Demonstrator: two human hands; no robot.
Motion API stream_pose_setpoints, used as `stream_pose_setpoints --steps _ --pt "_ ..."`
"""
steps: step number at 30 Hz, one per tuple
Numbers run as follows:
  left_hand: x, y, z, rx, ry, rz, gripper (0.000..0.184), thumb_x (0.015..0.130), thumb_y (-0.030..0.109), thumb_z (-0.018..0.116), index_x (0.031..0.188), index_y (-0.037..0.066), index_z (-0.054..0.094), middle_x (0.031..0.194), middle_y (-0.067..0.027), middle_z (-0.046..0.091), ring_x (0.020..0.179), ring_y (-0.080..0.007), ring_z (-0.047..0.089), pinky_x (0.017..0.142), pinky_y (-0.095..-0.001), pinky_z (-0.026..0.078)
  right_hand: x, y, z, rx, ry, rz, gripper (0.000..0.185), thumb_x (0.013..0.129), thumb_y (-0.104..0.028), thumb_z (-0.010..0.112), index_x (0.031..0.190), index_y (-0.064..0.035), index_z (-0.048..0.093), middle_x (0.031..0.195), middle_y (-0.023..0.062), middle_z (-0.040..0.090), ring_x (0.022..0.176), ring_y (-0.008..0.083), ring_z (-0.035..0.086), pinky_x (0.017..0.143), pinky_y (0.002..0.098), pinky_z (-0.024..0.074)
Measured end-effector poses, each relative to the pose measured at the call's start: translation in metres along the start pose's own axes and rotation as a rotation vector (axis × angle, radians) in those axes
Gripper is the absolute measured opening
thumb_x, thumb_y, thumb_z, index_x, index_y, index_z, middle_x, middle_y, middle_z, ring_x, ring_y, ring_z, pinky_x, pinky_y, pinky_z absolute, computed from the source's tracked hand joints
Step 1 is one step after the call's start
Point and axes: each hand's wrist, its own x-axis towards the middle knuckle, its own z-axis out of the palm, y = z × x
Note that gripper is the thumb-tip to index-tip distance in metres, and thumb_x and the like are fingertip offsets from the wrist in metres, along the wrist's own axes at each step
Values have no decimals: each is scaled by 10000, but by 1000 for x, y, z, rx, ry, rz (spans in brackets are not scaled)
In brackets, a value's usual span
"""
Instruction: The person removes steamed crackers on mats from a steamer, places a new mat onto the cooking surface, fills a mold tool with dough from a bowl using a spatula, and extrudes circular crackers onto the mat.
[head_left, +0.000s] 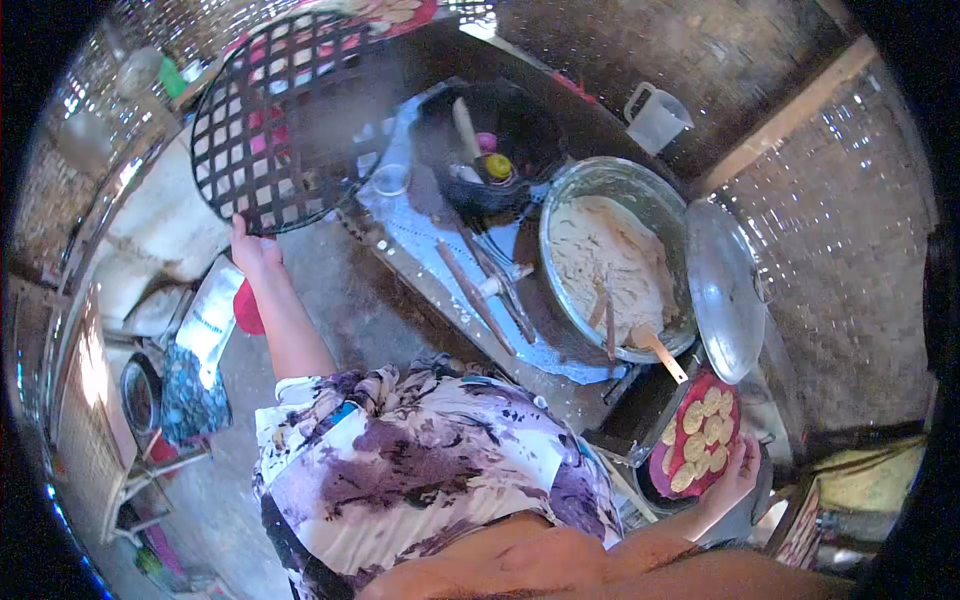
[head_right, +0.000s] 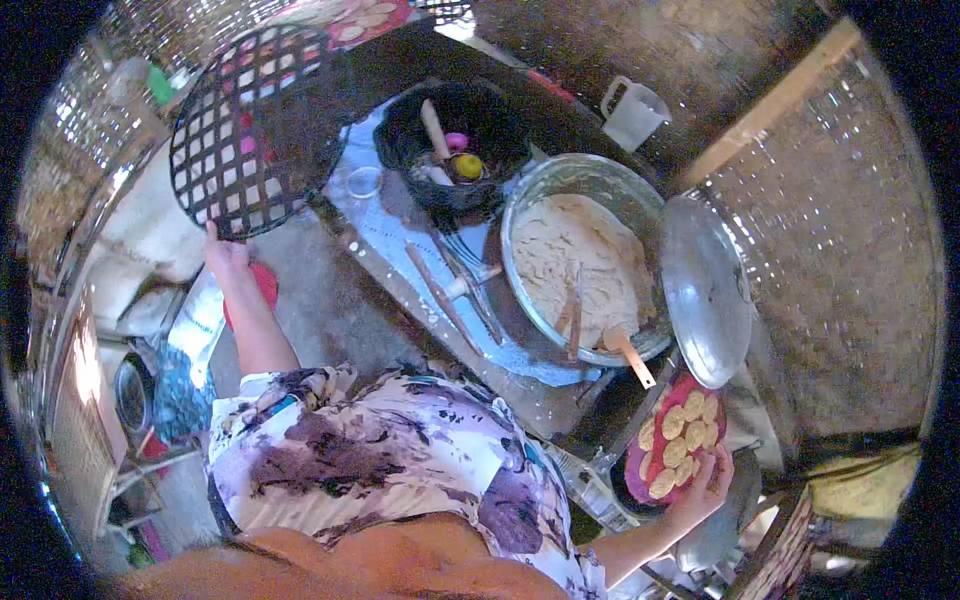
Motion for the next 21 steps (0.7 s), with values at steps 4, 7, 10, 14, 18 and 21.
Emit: stream_pose_setpoints --steps 4,7,10,14,18,21 --pt "0 21 -89 218 366 355 207 910 155 404 1015 11 509 966 -81 587 827 -194 568 668 -336 475 9 -10 9 -11 -66 -6 217 856 -90 506 1027 39 539 1063 106 543 953 179 511 848 300 412" --pt "-25 22 -138 402 693 496 211 902 134 395 983 -9 527 923 -87 594 812 -200 571 671 -355 479 15 -10 14 24 -107 -23 214 852 -81 508 1026 40 539 1073 110 542 952 179 514 860 301 400" --pt "-50 -5 -202 489 800 444 288 862 145 471 1093 -25 494 960 -151 587 803 -269 577 708 -398 479 23 -9 14 8 -151 -89 208 849 -69 508 1021 42 541 1079 111 542 951 177 518 860 296 397" --pt "-79 -70 -276 737 778 212 281 842 155 498 1067 -13 504 915 -137 589 784 -271 573 698 -401 469 24 -16 19 12 -179 -92 189 843 -49 505 1005 38 550 1070 104 548 948 170 519 852 284 398" --pt "-126 -121 -270 816 498 -234 262 841 159 498 1050 0 504 896 -126 579 767 -260 563 680 -390 459 15 -33 18 -19 -165 -75 172 813 -13 524 975 27 566 1004 74 573 926 133 520 824 257 405" --pt "-140 -156 -271 882 262 -514 248 841 162 497 1037 10 503 882 -118 571 754 -252 555 667 -382 451 10 -25 6 70 -89 -10 167 789 3 544 951 25 578 964 58 579 921 138 523 831 259 402"
